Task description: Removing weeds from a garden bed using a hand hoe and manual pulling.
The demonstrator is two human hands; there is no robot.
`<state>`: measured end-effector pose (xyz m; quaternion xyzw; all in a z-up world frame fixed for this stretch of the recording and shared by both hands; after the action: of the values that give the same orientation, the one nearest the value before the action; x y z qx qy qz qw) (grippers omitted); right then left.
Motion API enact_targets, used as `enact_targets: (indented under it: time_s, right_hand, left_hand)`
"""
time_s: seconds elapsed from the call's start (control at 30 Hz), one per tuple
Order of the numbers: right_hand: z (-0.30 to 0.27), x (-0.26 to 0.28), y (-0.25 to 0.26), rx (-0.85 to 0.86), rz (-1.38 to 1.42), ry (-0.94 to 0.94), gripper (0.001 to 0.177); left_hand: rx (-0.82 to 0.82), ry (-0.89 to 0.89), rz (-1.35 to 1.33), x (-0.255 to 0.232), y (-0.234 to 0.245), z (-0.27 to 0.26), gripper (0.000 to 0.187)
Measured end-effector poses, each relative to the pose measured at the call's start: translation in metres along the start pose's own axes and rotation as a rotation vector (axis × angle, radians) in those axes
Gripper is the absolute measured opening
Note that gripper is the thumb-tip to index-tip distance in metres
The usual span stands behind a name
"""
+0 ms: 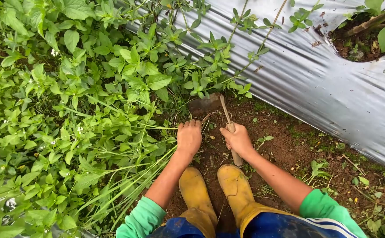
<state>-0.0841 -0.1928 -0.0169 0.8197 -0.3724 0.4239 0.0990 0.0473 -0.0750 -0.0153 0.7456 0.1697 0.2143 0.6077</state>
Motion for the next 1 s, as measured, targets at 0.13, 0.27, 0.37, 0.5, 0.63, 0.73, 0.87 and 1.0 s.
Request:
enact_targets:
  time_s: [0.13,0.27,0.37,0.5,0.63,0.73,0.87,1.0]
  right_hand:
    - [-0.011,0.043,-0.003,-0.008,-0.022,0.160,0.030]
    - [-0.016,0.027,-0.003,-0.023,0.009,0.137,0.029]
    - [-0.008,0.020,0.002,0.055,-0.049,0.036,0.026]
    - [-0.013,0.063,0.000,0.052,-0.078,0.180,0.031]
    - [-0.013,0.036,0.010,-0.029,0.032,0.215,0.033]
    - [-0.005,0.009,0.026,0.032,-0.237,0.068,0.031]
    - [-0.016,0.045,0.013,0.051,-0.187,0.211,0.034]
    - [-0.009,0.013,0.010,0.053,-0.022,0.107,0.033]
  left_hand:
    - [0.091,0.064,-0.090,0.007,0.028,0.003,0.039]
    - [0.182,0.049,-0.178,0.003,0.053,0.007,0.056]
    - [0.153,0.007,-0.115,-0.011,0.001,0.007,0.042]
    - [0.108,-0.024,-0.053,-0.011,0.008,0.012,0.027]
    - [0.097,-0.054,-0.001,-0.019,0.006,0.010,0.025]
    - [0.101,-0.089,0.005,-0.023,0.017,0.002,0.025]
    - [0.145,-0.097,-0.021,-0.008,0.056,-0.023,0.026]
    - [0.266,0.012,0.060,0.026,0.039,-0.044,0.027]
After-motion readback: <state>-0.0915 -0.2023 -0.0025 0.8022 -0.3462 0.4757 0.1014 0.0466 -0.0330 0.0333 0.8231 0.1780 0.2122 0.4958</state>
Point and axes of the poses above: each hand's wrist, its own z-axis towards the middle knuckle, its own y-axis out of the back of the hand, x = y × z, the point moved 9 cm from there along z, towards the middle knuckle, and after that the axes turned 8 degrees about z, right-handed, at the moved point
